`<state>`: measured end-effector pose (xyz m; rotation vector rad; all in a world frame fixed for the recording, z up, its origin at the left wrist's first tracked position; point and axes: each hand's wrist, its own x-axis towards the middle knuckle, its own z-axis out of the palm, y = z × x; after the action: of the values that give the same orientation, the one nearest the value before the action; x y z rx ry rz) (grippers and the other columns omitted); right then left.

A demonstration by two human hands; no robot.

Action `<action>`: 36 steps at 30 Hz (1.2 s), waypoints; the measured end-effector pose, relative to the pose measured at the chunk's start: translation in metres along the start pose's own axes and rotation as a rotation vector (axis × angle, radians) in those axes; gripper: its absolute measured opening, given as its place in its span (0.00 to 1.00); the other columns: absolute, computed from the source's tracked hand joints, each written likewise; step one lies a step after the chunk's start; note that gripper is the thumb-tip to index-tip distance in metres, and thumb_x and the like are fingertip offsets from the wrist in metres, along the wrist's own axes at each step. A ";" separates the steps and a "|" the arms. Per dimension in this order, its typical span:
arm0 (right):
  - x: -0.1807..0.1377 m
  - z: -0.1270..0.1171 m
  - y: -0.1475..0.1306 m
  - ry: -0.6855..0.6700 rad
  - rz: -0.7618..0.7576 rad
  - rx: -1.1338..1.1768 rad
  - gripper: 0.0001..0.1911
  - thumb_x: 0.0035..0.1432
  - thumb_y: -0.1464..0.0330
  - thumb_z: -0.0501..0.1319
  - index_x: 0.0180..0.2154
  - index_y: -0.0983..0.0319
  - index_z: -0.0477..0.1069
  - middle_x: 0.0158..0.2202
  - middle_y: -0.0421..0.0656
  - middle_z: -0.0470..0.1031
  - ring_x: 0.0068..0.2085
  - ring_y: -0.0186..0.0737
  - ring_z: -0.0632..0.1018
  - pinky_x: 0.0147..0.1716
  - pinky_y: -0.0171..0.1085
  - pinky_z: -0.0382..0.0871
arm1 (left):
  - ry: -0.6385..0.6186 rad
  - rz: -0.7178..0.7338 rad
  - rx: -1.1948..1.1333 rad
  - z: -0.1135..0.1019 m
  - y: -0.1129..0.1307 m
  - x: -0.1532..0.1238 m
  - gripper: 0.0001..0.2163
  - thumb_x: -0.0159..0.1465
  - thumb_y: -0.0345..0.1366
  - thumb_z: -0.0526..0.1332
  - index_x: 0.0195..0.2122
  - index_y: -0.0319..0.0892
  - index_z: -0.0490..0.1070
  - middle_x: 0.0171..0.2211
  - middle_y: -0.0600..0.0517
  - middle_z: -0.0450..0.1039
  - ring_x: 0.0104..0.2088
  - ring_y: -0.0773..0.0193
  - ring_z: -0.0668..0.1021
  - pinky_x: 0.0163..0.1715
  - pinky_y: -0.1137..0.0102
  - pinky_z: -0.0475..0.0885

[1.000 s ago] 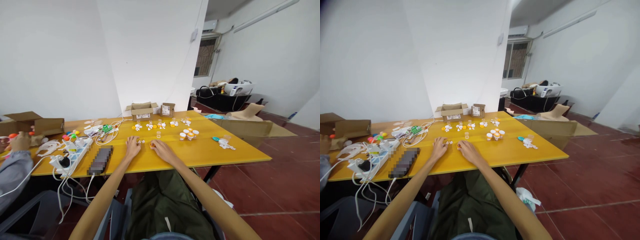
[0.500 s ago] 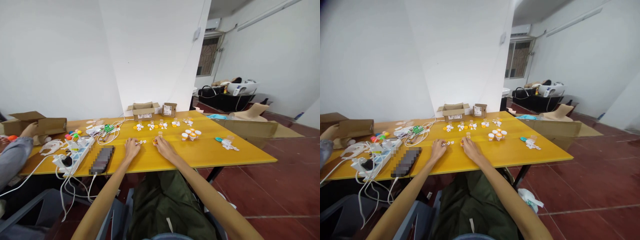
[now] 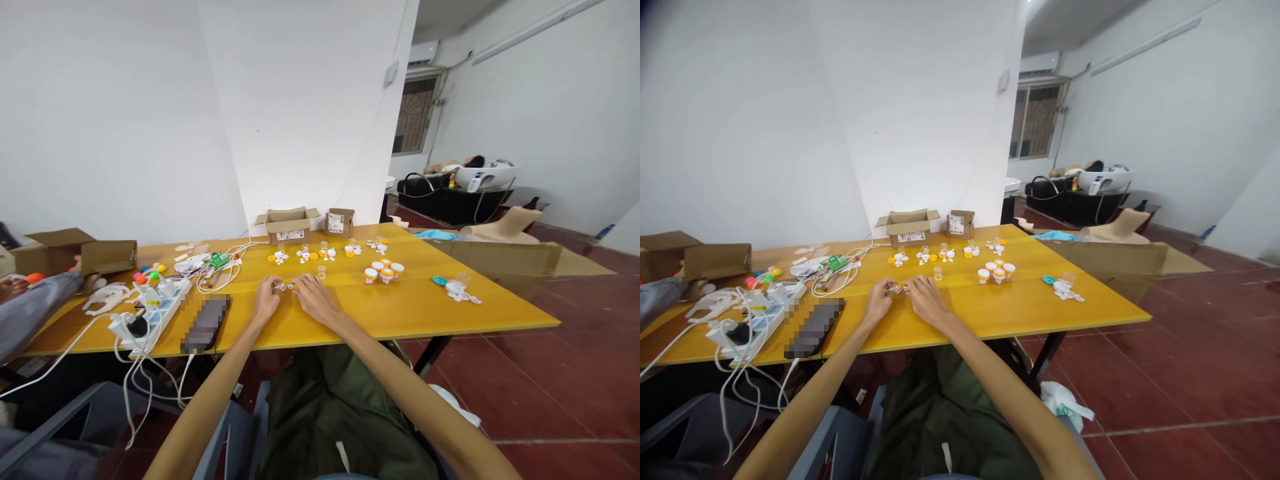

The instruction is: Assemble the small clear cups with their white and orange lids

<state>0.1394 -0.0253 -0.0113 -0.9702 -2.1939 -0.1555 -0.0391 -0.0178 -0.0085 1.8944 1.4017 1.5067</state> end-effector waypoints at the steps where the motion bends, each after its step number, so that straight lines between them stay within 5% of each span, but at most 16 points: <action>1: 0.002 0.002 -0.003 -0.009 0.008 0.017 0.09 0.63 0.76 0.57 0.42 0.59 0.71 0.42 0.48 0.78 0.45 0.48 0.75 0.44 0.43 0.68 | -0.005 0.013 -0.034 0.001 0.003 0.000 0.11 0.53 0.22 0.60 0.33 0.44 0.76 0.31 0.53 0.77 0.35 0.60 0.78 0.39 0.67 0.73; 10: 0.010 0.011 -0.005 0.045 0.195 0.274 0.09 0.64 0.75 0.55 0.41 0.57 0.72 0.41 0.46 0.79 0.42 0.44 0.79 0.40 0.39 0.70 | -0.127 0.019 -0.251 0.004 0.015 -0.002 0.10 0.59 0.31 0.63 0.42 0.44 0.75 0.37 0.50 0.78 0.40 0.60 0.80 0.42 0.67 0.75; 16: 0.002 0.008 0.004 0.119 0.254 0.418 0.08 0.63 0.73 0.57 0.38 0.57 0.73 0.38 0.43 0.80 0.38 0.42 0.79 0.40 0.38 0.72 | -0.014 0.059 0.069 -0.001 -0.001 0.001 0.18 0.56 0.22 0.56 0.43 0.46 0.78 0.43 0.48 0.77 0.48 0.56 0.76 0.52 0.59 0.71; 22: -0.004 0.006 0.006 0.115 0.282 0.510 0.09 0.62 0.72 0.56 0.38 0.58 0.75 0.36 0.43 0.81 0.37 0.41 0.81 0.40 0.39 0.74 | -0.117 -0.014 0.285 0.001 -0.005 0.003 0.18 0.56 0.22 0.58 0.41 0.47 0.81 0.40 0.47 0.77 0.46 0.52 0.76 0.51 0.56 0.69; 27: -0.003 0.004 0.005 0.152 0.281 0.531 0.12 0.61 0.72 0.56 0.42 0.58 0.78 0.38 0.45 0.82 0.40 0.43 0.81 0.44 0.41 0.75 | -0.133 -0.035 0.170 0.000 0.001 0.004 0.13 0.55 0.22 0.59 0.33 0.45 0.80 0.33 0.49 0.77 0.39 0.57 0.78 0.47 0.61 0.72; 36: -0.001 0.007 0.006 0.118 0.348 0.707 0.10 0.59 0.71 0.56 0.34 0.59 0.78 0.31 0.42 0.81 0.32 0.40 0.79 0.36 0.39 0.74 | -0.162 -0.154 -0.202 0.000 0.017 0.000 0.04 0.54 0.35 0.68 0.27 0.43 0.74 0.26 0.54 0.78 0.29 0.62 0.80 0.35 0.68 0.75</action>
<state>0.1401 -0.0190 -0.0179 -0.8720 -1.7270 0.6630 -0.0310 -0.0254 0.0048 1.7040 1.2424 1.3359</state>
